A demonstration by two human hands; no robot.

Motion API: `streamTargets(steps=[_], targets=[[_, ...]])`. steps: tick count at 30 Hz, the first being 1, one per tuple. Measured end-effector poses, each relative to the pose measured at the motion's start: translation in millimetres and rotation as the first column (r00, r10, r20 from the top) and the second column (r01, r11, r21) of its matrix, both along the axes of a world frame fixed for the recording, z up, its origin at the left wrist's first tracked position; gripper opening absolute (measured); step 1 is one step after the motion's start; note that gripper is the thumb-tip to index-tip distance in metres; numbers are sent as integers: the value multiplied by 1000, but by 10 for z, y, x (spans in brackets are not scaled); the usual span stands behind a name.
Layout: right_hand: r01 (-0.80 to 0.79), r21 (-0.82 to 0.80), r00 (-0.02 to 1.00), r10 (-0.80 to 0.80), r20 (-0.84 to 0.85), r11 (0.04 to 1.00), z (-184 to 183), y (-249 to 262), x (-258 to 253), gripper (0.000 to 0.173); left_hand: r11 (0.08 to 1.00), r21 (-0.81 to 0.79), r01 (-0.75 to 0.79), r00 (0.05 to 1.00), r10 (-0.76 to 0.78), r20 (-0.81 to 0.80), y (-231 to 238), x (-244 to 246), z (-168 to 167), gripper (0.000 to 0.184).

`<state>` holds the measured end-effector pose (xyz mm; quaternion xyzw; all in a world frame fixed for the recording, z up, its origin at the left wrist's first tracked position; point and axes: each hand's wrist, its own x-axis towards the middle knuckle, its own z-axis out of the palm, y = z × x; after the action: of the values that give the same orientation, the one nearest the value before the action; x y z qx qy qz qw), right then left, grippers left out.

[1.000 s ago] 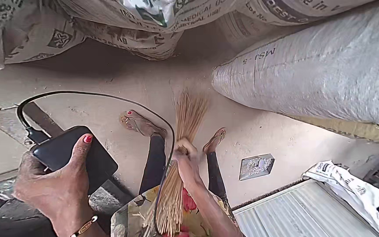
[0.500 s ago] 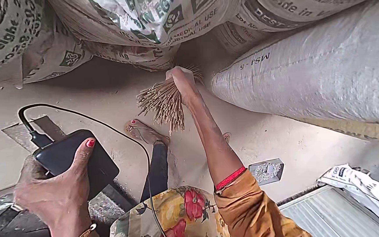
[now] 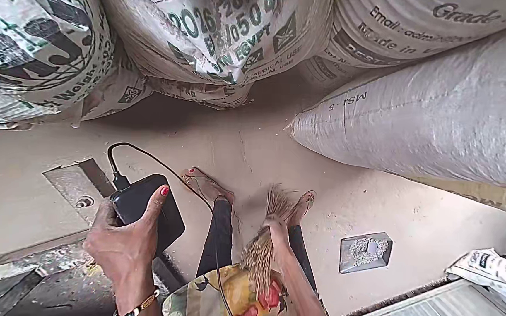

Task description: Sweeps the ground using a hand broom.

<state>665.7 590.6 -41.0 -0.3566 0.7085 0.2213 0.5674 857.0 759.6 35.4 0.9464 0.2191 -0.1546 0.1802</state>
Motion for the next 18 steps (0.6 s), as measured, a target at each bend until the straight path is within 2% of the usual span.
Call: streamTargets(steps=[2, 3, 4, 7, 9, 10, 12, 13, 14, 15, 17, 18], targets=[[-63, 11, 991, 61, 115, 998, -330, -168, 769, 10, 1000, -4, 3, 1000, -3, 26, 16, -13, -19, 84], [-90, 21, 979, 85, 185, 996, -440, -280, 1201, 3, 1000, 0, -5, 1000, 5, 27, 33, -35, -24, 83], [-125, 16, 964, 117, 239, 992, -511, -396, 1609, 4, 1000, 14, -10, 1000, 10, 20, 53, -66, -25, 81], [-195, -96, 902, 217, 374, 976, -305, -802, 2581, 13, 999, 36, 21, 1000, -21, 0, 66, -107, -56, 82], [-233, -191, 844, 296, 448, 954, -43, -971, 2694, 16, 1000, 8, 29, 1000, -29, 0, 35, -125, -68, 83], [-260, -236, 815, 344, 466, 936, 61, -1010, 2555, 16, 1000, -7, 26, 1000, -26, 1, 12, -128, -65, 83], [-427, -285, 733, 513, 447, 858, 349, -1075, 2016, 9, 999, -36, 5, 1000, -5, 4, -55, -107, -63, 82], [-533, -261, 698, 593, 401, 805, 464, -1092, 1725, 5, 999, -42, -6, 1000, 6, 3, -78, -100, -60, 83], [-658, -224, 637, 690, 343, 719, 538, -1094, 1423, 17, 999, -37, -10, 1000, 10, 2, -81, -105, -56, 83], [-790, -194, 521, 804, 285, 581, 582, -1080, 1119, 32, 1000, -28, -8, 1000, 8, 9, -83, -111, -56, 82], [-974, -61, 201, 959, 198, 216, 598, -991, 563, 56, 1000, -3, 7, 1000, -7, 21, -89, -122, -51, 82], [-1000, 23, -6, 981, 194, -10, 549, -939, 352, 60, 1000, 6, 21, 999, -21, 26, -97, -124, -54, 83]])
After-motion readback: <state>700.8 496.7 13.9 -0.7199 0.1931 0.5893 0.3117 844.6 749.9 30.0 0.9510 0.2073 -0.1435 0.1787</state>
